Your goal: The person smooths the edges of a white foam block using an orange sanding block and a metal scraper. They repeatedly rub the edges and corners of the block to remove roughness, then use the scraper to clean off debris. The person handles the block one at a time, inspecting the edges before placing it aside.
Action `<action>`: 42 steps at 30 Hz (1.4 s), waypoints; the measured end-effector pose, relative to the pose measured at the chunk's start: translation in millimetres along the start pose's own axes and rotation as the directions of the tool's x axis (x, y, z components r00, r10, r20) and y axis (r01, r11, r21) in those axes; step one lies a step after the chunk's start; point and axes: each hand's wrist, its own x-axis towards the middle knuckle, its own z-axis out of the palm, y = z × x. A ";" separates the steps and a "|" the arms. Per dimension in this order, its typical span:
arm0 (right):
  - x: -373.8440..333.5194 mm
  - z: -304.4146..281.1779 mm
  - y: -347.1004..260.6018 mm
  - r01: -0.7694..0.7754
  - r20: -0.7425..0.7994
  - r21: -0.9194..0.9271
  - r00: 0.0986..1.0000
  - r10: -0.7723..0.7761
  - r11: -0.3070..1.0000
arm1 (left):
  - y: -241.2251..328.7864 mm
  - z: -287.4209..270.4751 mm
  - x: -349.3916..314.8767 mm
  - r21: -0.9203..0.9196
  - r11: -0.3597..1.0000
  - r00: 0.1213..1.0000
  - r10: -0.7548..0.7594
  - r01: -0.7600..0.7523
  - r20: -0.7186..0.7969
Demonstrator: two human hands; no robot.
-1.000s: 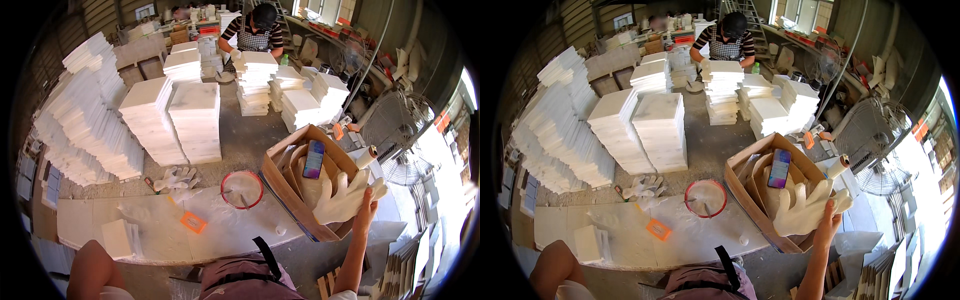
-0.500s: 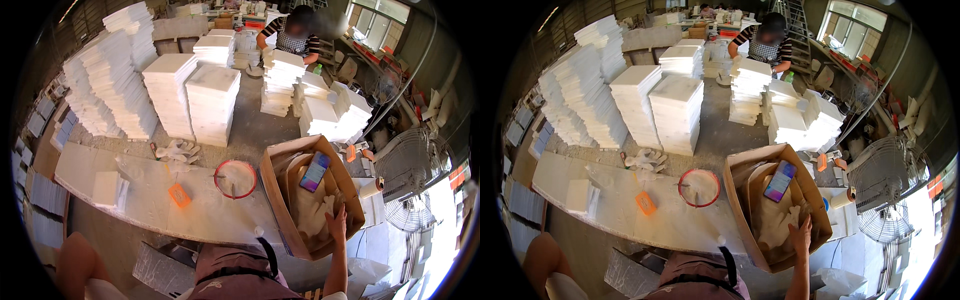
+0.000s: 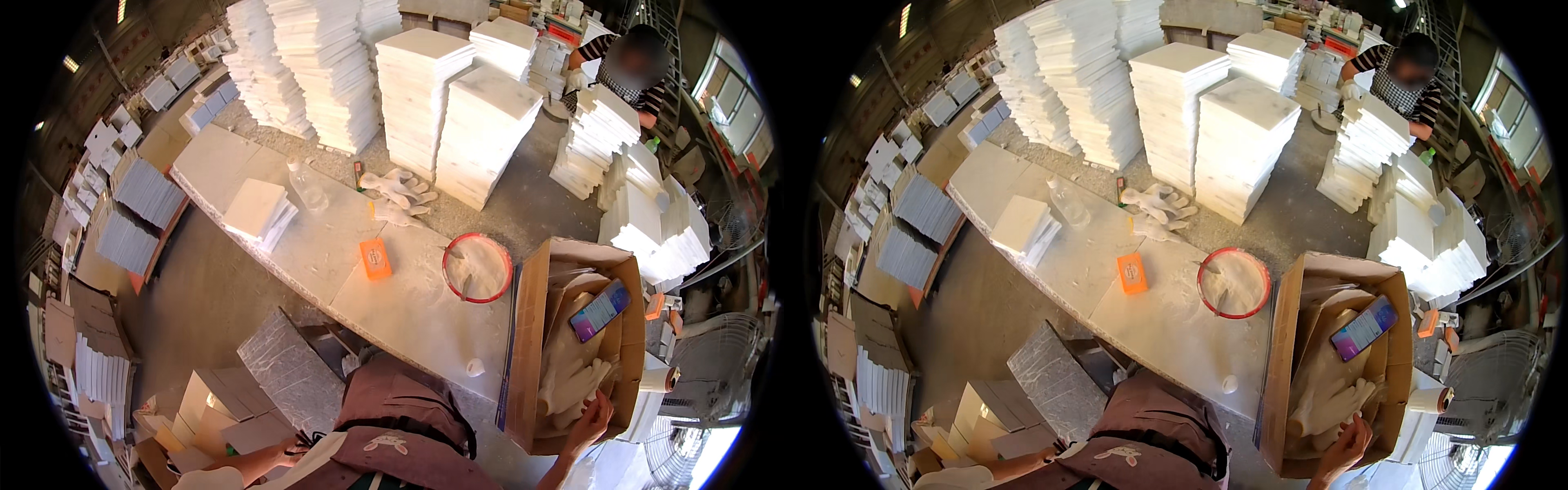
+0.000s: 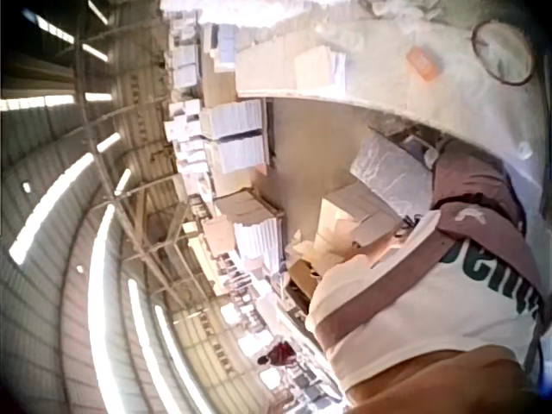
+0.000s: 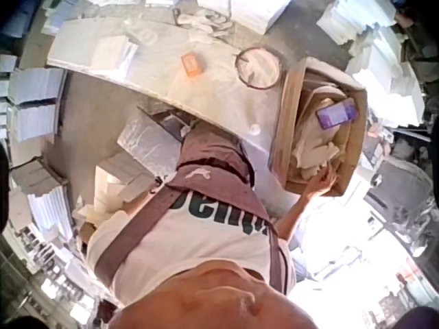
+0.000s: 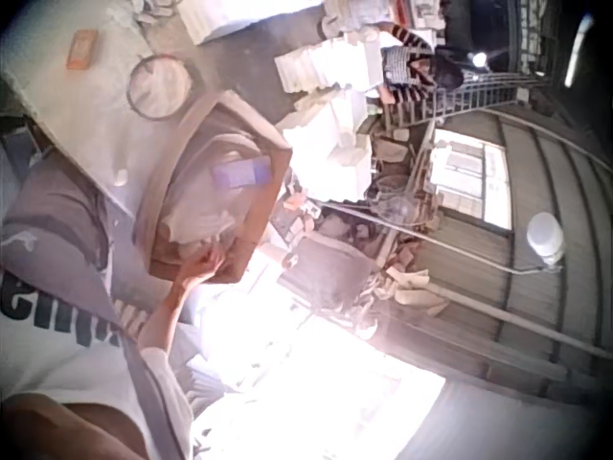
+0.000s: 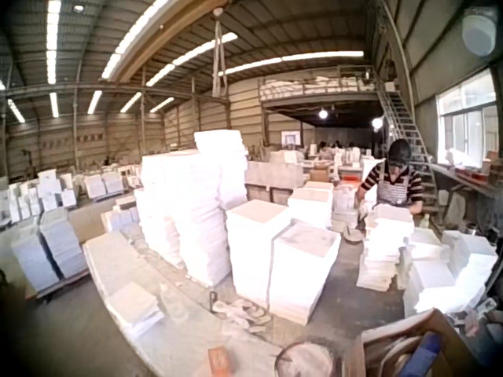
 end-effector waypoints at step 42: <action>7.4 6.4 1.6 -0.183 0.076 0.196 0.982 0.171 0.963 | -90.4 44.9 -24.1 -0.385 0.847 0.929 -0.356 0.366 0.099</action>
